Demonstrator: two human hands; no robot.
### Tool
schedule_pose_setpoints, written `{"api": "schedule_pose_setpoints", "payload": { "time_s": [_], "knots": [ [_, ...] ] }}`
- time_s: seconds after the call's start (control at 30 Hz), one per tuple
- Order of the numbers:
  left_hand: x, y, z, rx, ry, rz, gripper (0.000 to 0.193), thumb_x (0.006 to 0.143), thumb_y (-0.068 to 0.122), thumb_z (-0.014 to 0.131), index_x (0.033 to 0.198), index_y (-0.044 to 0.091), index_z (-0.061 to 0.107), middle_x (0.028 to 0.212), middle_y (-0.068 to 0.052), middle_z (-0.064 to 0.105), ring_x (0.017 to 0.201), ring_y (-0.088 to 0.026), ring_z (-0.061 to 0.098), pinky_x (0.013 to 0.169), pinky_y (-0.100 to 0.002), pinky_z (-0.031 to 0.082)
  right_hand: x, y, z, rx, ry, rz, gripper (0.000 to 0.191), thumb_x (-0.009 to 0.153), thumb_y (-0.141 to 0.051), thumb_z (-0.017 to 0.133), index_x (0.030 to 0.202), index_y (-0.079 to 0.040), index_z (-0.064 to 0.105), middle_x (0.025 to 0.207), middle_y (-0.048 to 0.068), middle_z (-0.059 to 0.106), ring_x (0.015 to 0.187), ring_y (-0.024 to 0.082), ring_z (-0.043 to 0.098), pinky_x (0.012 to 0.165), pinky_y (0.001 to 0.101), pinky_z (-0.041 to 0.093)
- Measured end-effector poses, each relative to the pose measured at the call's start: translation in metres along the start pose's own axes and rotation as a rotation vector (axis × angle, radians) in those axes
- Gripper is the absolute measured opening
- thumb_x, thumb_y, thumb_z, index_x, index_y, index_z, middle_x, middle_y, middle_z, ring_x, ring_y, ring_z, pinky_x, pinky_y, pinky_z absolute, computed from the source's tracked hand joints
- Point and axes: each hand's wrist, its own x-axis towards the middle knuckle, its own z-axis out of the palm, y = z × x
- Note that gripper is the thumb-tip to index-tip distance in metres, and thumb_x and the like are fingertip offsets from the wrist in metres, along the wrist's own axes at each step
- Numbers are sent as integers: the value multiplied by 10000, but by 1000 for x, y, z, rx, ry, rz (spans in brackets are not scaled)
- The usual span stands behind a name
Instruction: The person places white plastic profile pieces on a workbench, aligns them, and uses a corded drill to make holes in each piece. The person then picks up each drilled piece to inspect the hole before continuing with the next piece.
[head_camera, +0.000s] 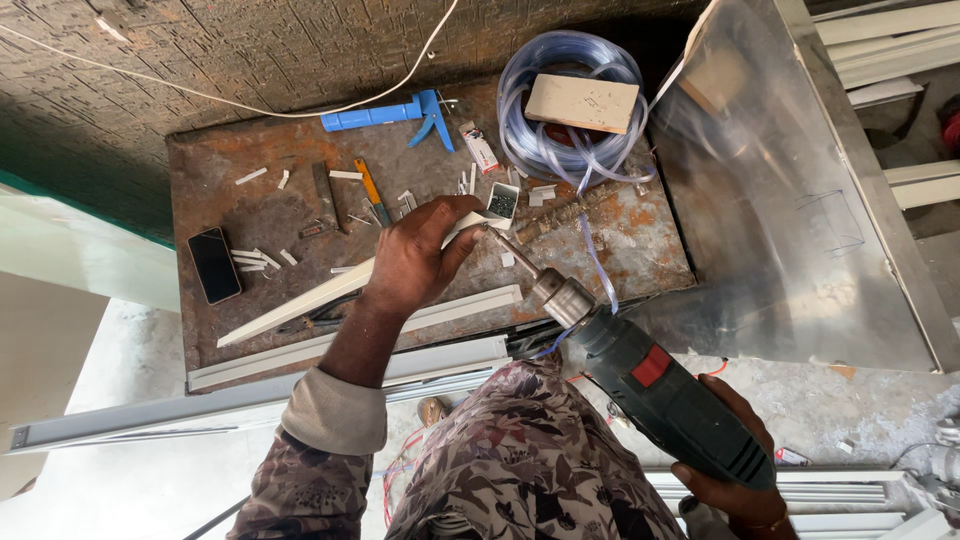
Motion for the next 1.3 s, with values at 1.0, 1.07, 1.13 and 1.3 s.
{"api": "schedule_pose_setpoints", "payload": {
  "time_s": [1.0,1.07,1.13,1.3],
  "knots": [
    [7,5,5,65,52,37,272,978,143,686,1228,102,586,1031,-133,741,838,-295,754,703,-418,619,-1,-10,-1,128,26,114,1093,573,-134,892,1541,33,412,1320,155,643,1195,218,634,1018,357,503],
    [7,5,6,72,46,29,271,977,156,692,1222,100,592,1008,-128,743,824,-294,753,686,-419,616,-3,-10,-3,127,39,133,1096,572,-131,893,1542,33,410,1322,155,641,1198,219,632,1021,359,501],
    [7,5,7,71,34,26,269,982,165,693,1224,98,594,994,-124,744,805,-283,753,672,-417,615,-4,-8,-5,108,35,131,1096,572,-131,893,1547,33,418,1312,156,650,1185,217,639,1014,357,506],
    [7,3,8,62,28,31,264,992,169,682,1232,107,592,990,-116,741,807,-263,755,676,-412,621,-1,-4,-4,79,28,117,1088,579,-140,893,1544,30,420,1308,150,656,1173,213,647,999,356,516]
  ]
}}
